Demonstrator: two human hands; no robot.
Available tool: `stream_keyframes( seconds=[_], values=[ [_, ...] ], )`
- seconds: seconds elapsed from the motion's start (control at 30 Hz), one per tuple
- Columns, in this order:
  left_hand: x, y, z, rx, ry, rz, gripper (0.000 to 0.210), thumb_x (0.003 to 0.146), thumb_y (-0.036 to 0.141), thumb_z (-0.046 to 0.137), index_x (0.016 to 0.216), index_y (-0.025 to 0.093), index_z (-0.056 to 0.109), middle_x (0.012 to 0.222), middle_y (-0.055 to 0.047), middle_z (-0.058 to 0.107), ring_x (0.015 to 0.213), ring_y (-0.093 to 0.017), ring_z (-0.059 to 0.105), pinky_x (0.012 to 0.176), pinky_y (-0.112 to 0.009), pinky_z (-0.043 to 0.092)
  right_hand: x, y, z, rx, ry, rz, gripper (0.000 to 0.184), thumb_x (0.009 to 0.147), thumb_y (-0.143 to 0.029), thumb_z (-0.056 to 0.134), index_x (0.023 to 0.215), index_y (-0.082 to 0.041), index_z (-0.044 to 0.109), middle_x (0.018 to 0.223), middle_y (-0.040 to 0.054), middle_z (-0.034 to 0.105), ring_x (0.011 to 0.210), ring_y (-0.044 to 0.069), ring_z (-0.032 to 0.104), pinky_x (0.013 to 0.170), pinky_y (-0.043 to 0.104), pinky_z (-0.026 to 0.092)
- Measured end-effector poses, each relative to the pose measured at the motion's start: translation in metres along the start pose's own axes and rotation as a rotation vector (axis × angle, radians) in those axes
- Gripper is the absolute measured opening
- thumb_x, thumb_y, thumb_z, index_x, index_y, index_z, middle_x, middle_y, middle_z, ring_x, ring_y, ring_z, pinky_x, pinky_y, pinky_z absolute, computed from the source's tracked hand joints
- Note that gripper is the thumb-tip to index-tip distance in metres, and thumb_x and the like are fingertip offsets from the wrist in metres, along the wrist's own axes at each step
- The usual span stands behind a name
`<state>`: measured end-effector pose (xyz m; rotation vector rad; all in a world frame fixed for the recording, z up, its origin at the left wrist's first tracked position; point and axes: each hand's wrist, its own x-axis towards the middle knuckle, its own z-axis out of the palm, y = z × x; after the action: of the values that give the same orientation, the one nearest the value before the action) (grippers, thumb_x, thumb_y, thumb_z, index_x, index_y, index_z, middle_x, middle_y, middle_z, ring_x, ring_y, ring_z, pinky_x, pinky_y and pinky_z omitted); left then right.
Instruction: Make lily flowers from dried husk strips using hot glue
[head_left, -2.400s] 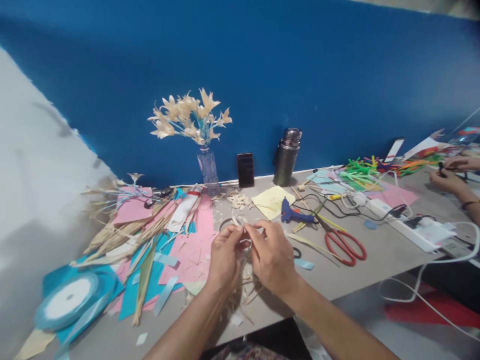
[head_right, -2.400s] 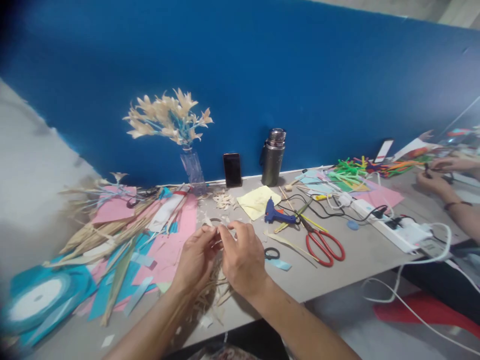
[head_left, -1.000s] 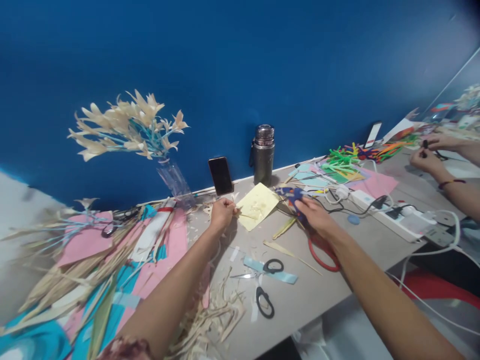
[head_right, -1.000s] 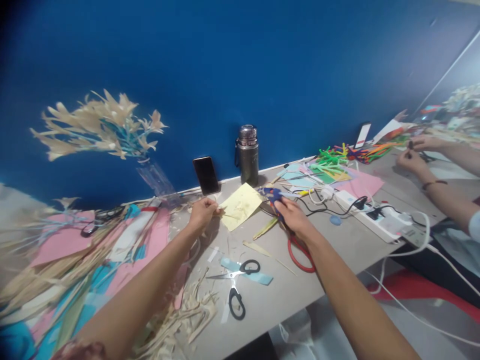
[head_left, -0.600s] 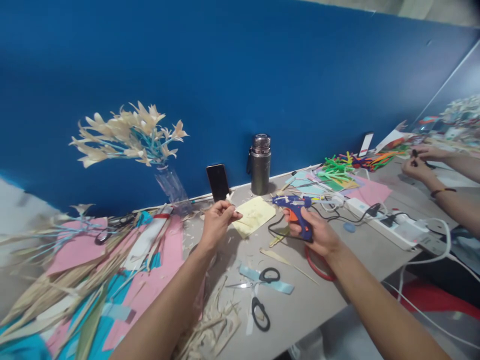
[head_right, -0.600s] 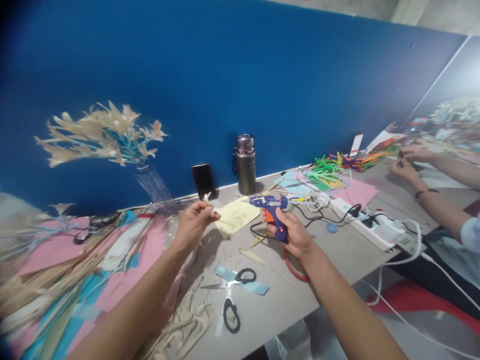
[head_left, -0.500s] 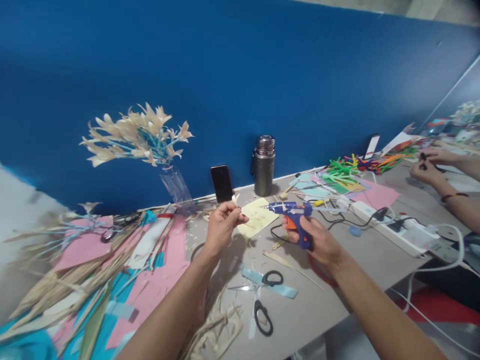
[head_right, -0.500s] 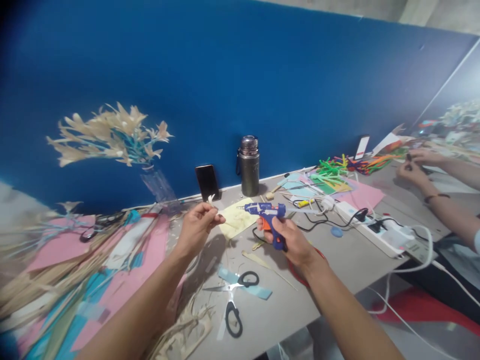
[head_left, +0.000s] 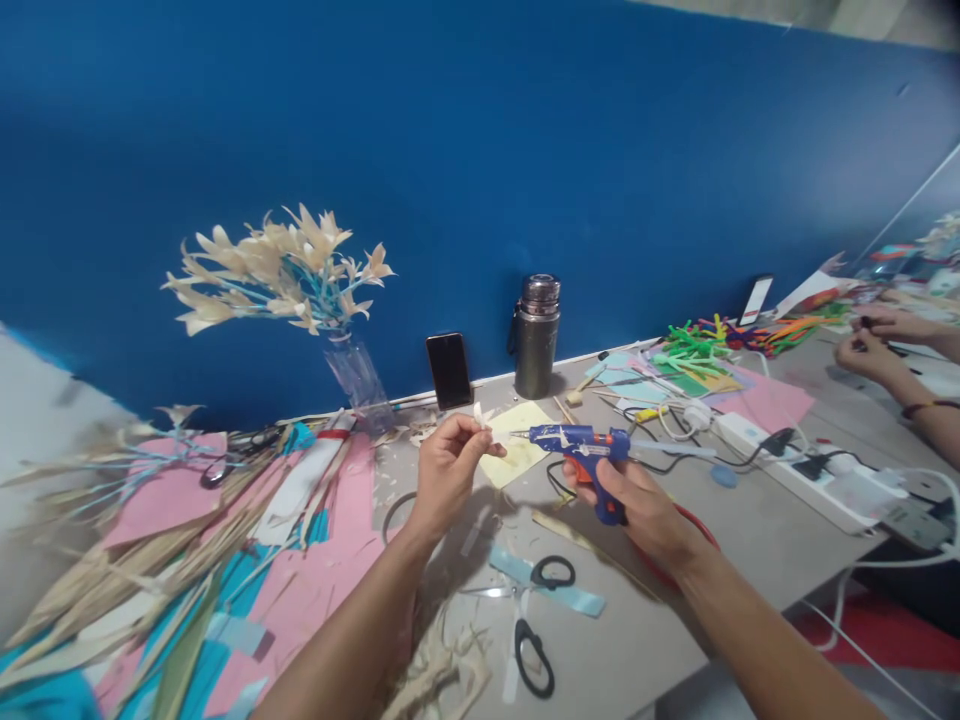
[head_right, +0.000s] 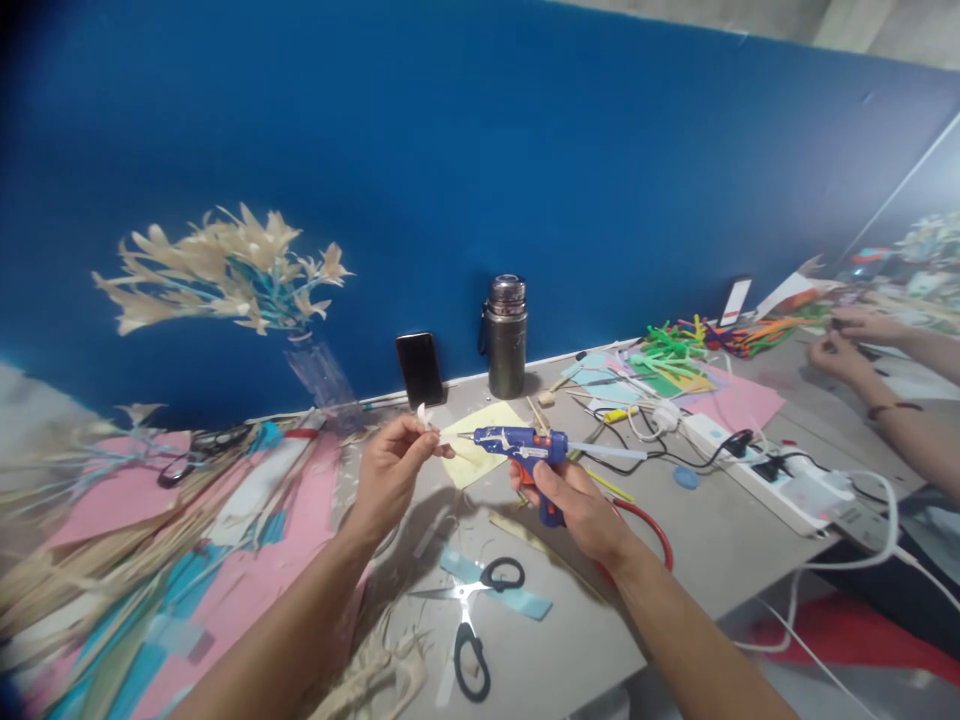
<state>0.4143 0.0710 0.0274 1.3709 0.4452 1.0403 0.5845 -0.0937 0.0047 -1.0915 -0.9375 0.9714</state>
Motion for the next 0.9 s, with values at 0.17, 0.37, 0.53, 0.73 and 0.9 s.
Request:
stream_keyframes(
  seconds=[0.17,0.37,0.53,0.73,0.9],
  values=[
    [-0.0028,0.0013,0.0024,0.065,0.007,0.067,0.02,0.079,0.031,0.078,0.076,0.019,0.062,0.064,0.003,0.068,0.062,-0.015,0.071,0.066,-0.026,0.054,0.0012,-0.001,-0.0011,-0.025,-0.008,0.007,0.039,0.097,-0.055,0.058,0.101,-0.017,0.069,0.093,0.0065,0.061,0.074,0.016,0.047,0.073,0.03,0.041],
    [-0.0036,0.0009,0.0013,0.129,0.021,0.056,0.021,0.08,0.035,0.077,0.076,0.02,0.062,0.064,0.001,0.07,0.065,-0.018,0.072,0.068,-0.028,0.054,0.0002,-0.0057,0.0,-0.037,0.029,0.027,0.04,0.095,-0.057,0.058,0.096,-0.018,0.067,0.088,0.0053,0.057,0.072,0.017,0.046,0.071,0.029,0.041],
    [-0.0036,-0.0007,0.0008,0.132,0.009,0.065,0.021,0.08,0.034,0.077,0.076,0.02,0.062,0.064,0.001,0.069,0.064,-0.017,0.071,0.068,-0.028,0.054,-0.0015,-0.0071,0.0001,-0.043,0.002,0.023,0.04,0.096,-0.057,0.057,0.095,-0.018,0.067,0.089,0.0047,0.058,0.073,0.016,0.047,0.072,0.028,0.041],
    [-0.0047,-0.0009,0.0005,0.147,0.009,0.065,0.019,0.082,0.033,0.076,0.077,0.02,0.062,0.064,0.002,0.069,0.063,-0.017,0.072,0.068,-0.029,0.054,-0.0009,-0.0047,-0.0009,-0.074,0.04,0.027,0.041,0.096,-0.057,0.058,0.098,-0.017,0.069,0.087,0.005,0.058,0.074,0.016,0.049,0.072,0.028,0.042],
    [-0.004,-0.0022,-0.0004,0.138,0.005,0.077,0.017,0.083,0.031,0.075,0.078,0.02,0.062,0.065,0.001,0.071,0.064,-0.017,0.072,0.07,-0.028,0.054,-0.0001,-0.0055,0.001,-0.071,0.023,0.025,0.045,0.094,-0.06,0.059,0.097,-0.016,0.069,0.088,0.006,0.059,0.073,0.016,0.049,0.071,0.028,0.043]
  ],
)
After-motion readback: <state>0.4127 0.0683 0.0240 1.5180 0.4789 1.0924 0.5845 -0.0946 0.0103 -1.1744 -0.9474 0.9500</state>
